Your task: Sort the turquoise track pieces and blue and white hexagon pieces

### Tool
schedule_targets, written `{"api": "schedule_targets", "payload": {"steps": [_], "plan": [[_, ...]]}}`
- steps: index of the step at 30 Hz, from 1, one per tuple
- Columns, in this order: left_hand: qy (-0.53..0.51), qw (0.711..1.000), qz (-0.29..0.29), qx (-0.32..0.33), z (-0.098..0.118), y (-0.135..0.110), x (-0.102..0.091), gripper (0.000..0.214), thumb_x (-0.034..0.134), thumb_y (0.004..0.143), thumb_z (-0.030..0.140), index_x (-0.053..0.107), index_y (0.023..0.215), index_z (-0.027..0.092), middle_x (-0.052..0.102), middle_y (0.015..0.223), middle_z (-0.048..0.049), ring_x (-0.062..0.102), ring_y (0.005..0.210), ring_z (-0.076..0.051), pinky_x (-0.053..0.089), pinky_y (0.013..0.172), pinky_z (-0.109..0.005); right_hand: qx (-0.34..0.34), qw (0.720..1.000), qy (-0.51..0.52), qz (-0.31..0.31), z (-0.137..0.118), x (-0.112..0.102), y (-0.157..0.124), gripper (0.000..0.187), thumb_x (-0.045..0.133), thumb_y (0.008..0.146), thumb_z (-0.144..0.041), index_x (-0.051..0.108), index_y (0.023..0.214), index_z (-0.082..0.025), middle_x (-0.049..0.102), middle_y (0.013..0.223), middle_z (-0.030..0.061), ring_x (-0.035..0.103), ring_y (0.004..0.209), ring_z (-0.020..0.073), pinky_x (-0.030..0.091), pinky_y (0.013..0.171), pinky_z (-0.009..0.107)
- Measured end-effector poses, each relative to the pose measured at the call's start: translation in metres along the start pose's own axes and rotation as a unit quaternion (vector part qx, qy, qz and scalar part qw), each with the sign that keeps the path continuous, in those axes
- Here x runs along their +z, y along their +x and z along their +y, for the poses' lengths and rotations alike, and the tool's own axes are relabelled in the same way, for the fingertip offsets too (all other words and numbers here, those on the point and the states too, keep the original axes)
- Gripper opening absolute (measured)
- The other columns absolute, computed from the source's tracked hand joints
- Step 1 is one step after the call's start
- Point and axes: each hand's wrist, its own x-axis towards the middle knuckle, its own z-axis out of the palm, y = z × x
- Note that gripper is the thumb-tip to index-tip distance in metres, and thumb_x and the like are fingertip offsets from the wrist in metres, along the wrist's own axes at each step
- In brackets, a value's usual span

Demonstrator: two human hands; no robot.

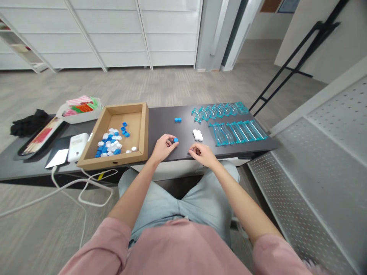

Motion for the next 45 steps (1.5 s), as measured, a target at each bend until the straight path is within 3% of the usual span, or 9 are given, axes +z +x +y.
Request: {"api": "schedule_targets", "payload": {"steps": [17, 24, 29, 35, 38, 41, 45], "plan": [[0.073, 0.997, 0.001, 0.014, 0.001, -0.001, -0.002, 0.031, 0.075, 0.093, 0.038, 0.084, 0.119, 0.022, 0.074, 0.094, -0.0039, 0.063, 0.069, -0.015, 0.057, 0.072, -0.031, -0.08, 0.995, -0.06, -0.03, 0.007, 0.002, 0.001, 0.008, 0.068, 0.102, -0.022, 0.069, 0.095, -0.025, 0.061, 0.084, -0.0017, 0.058, 0.077, 0.0166, 0.042, 0.075, 0.031], [0.11, 0.992, -0.018, 0.054, -0.002, 0.001, 0.0, 0.029, 0.072, 0.097, 0.029, 0.082, 0.123, 0.02, 0.075, 0.113, -0.0067, 0.065, 0.07, -0.013, 0.059, 0.08, -0.031, -0.074, 0.994, -0.072, -0.032, 0.007, 0.003, 0.004, 0.008, 0.069, 0.102, -0.019, 0.069, 0.096, -0.024, 0.058, 0.084, -0.0026, 0.057, 0.077, 0.0163, 0.041, 0.076, 0.03], [0.103, 0.994, -0.012, 0.044, -0.005, 0.002, 0.003, 0.036, 0.075, 0.094, 0.019, 0.074, 0.13, 0.021, 0.073, 0.117, -0.004, 0.063, 0.068, -0.01, 0.06, 0.082, -0.03, -0.059, 0.993, -0.096, -0.028, 0.004, 0.004, 0.006, 0.009, 0.069, 0.101, -0.017, 0.069, 0.095, -0.024, 0.057, 0.082, -0.0032, 0.057, 0.077, 0.0162, 0.041, 0.076, 0.029], [0.083, 0.995, 0.052, 0.023, -0.006, -0.007, 0.01, 0.039, 0.078, 0.087, 0.015, 0.062, 0.122, 0.021, 0.064, 0.12, -0.0034, 0.064, 0.073, -0.009, 0.057, 0.081, -0.028, -0.019, 0.988, -0.153, -0.011, -0.01, 0.009, 0.005, 0.006, 0.07, 0.102, -0.02, 0.072, 0.106, -0.023, 0.069, 0.101, 0.0028, 0.067, 0.09, 0.0194, 0.05, 0.082, 0.03], [0.084, 0.995, 0.048, 0.02, -0.001, -0.013, 0.01, 0.027, 0.074, 0.09, 0.016, 0.061, 0.113, 0.022, 0.063, 0.109, -0.0001, 0.06, 0.072, -0.01, 0.054, 0.079, -0.029, -0.011, 0.983, -0.185, -0.011, -0.026, 0.014, 0.014, 0.019, 0.07, 0.105, -0.022, 0.073, 0.125, -0.023, 0.073, 0.124, 0.0087, 0.074, 0.109, 0.0231, 0.057, 0.094, 0.034], [0.084, 0.996, 0.017, 0.026, 0.006, -0.015, 0.007, 0.019, 0.072, 0.092, 0.017, 0.062, 0.108, 0.023, 0.064, 0.104, 0.0008, 0.058, 0.072, -0.012, 0.052, 0.079, -0.029, 0.007, 0.968, -0.25, -0.022, -0.046, 0.021, 0.037, 0.032, 0.069, 0.11, -0.028, 0.07, 0.141, -0.023, 0.071, 0.141, 0.0127, 0.075, 0.122, 0.0273, 0.06, 0.096, 0.037], [0.09, 0.996, -0.01, 0.012, 0.014, -0.015, 0.002, 0.012, 0.07, 0.092, 0.017, 0.061, 0.097, 0.023, 0.06, 0.088, 0.0033, 0.056, 0.072, -0.014, 0.047, 0.075, -0.029, 0.029, 0.934, -0.347, -0.076, -0.065, 0.024, 0.074, 0.03, 0.067, 0.113, -0.029, 0.075, 0.14, -0.021, 0.073, 0.144, 0.0151, 0.078, 0.118, 0.0306, 0.059, 0.099, 0.04]]}}
